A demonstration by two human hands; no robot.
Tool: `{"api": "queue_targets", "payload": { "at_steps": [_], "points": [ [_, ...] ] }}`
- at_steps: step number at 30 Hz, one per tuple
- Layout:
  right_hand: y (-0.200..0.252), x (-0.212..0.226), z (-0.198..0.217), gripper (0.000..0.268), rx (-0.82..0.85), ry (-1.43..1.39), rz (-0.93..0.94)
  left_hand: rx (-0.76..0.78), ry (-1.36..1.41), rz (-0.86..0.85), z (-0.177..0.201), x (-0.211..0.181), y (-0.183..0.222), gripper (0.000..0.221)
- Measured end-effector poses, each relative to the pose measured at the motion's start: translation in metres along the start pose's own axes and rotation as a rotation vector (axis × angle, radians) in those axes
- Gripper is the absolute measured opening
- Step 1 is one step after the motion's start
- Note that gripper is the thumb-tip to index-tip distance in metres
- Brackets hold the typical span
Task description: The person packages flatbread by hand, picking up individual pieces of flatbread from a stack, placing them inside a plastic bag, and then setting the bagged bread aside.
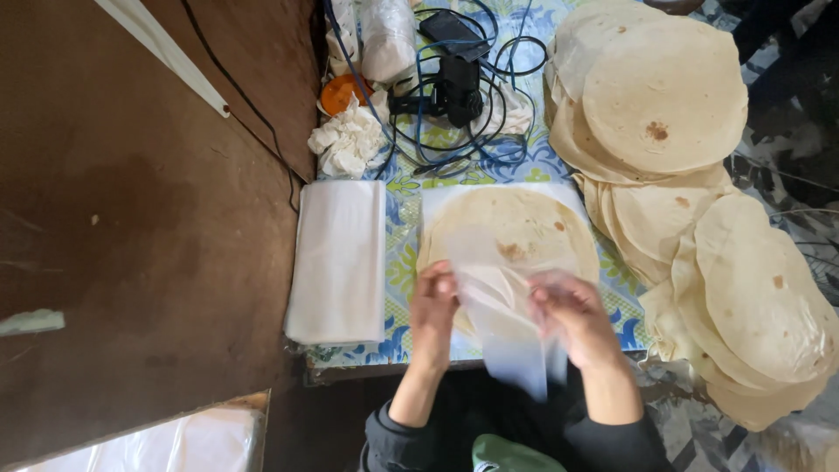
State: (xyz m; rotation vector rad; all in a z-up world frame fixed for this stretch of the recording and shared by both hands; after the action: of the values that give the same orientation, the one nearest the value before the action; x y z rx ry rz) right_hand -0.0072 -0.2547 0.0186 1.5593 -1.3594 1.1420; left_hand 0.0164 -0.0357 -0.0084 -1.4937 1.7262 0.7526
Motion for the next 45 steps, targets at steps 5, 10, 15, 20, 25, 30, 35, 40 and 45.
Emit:
{"api": "queue_targets", "payload": {
  "at_steps": [5,10,15,20,25,30,35,40,45],
  "points": [
    [0.009,0.007,-0.072,0.043,0.221,-0.384,-0.139,0.166,0.046,0.155,-0.026,0.067,0.016,0.060],
    [0.044,-0.028,-0.051,0.064,0.444,-0.586,-0.219,0.494,0.318,0.273,-0.078,0.035,0.022,0.087],
    [0.011,0.036,0.001,0.075,0.338,-0.570,-0.020,0.290,0.024,0.093,-0.010,0.035,-0.020,0.056],
    [-0.032,0.046,0.075,0.074,-0.145,0.067,-0.047,-0.031,-0.368,0.130,0.034,0.007,-0.064,0.032],
    [-0.056,-0.015,0.147,0.057,-0.408,0.456,-0.260,-0.150,-0.634,0.109,0.047,0.007,-0.092,0.034],
    [-0.056,-0.023,0.146,0.053,-0.359,0.362,-0.136,-0.236,-0.722,0.131,0.051,0.005,-0.087,0.032],
    [-0.045,-0.007,0.132,0.060,-0.363,0.479,-0.132,-0.268,-0.708,0.127,0.046,-0.019,-0.073,0.033],
    [-0.022,-0.009,0.141,0.079,-0.269,0.775,-0.024,-0.131,-0.960,0.314,0.031,-0.041,-0.042,0.033],
    [-0.005,0.014,0.099,0.082,-0.306,0.755,-0.235,-0.101,-0.841,0.339,0.064,-0.007,-0.025,0.020]
  ]
}}
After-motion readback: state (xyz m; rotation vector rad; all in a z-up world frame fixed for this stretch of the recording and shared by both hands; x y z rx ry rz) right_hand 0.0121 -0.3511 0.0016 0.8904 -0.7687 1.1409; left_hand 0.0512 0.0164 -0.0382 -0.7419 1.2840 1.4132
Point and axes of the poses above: each hand's wrist, its own y-axis away from the middle knuckle, its own z-axis out of the back of the hand, x = y × z, the point moved 9 cm from there along -y, towards the middle knuckle, and after that the axes turned 7 degrees about x, right-handed, at the moved point
